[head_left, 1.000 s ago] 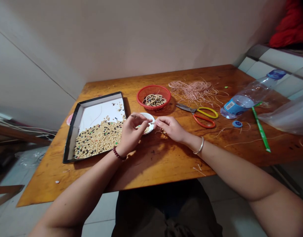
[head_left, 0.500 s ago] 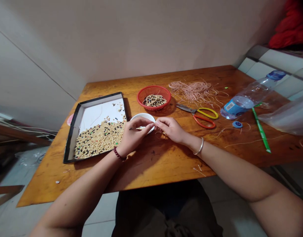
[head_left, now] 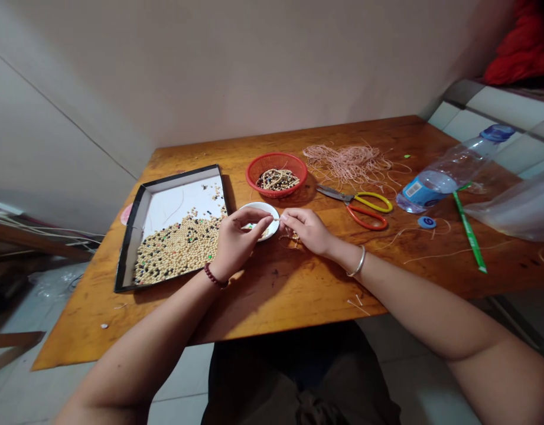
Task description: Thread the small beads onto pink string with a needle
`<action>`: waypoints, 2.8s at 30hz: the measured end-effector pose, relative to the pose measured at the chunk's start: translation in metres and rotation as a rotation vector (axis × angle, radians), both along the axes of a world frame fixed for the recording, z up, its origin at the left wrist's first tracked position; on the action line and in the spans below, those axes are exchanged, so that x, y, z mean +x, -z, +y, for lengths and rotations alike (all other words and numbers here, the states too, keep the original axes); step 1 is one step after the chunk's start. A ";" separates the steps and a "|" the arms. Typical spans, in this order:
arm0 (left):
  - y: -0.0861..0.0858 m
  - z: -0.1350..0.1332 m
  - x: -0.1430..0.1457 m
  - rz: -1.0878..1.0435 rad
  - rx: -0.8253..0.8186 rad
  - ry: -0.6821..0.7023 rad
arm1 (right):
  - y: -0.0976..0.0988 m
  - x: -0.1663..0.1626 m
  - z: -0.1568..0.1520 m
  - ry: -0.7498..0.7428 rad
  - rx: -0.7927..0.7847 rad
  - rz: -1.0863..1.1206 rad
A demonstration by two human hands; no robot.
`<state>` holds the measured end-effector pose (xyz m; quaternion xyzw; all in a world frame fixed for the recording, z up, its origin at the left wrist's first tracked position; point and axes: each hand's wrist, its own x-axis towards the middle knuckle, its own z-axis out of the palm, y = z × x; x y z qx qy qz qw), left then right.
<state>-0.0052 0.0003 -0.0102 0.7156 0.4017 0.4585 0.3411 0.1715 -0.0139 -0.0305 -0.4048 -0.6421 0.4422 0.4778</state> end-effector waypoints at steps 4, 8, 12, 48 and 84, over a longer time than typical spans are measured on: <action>0.000 -0.002 -0.001 0.088 0.028 0.058 | 0.000 0.000 0.000 0.000 0.007 0.000; -0.002 -0.003 0.000 0.165 0.064 0.083 | 0.000 0.001 -0.001 -0.009 0.040 -0.021; -0.003 -0.003 0.001 0.197 0.041 0.113 | -0.001 0.001 -0.002 -0.019 0.041 -0.002; 0.004 0.006 -0.010 0.422 0.105 -0.031 | -0.004 0.007 0.007 0.089 -0.471 0.504; 0.000 0.002 -0.007 0.538 0.238 0.017 | -0.004 0.008 0.008 0.032 -0.522 0.543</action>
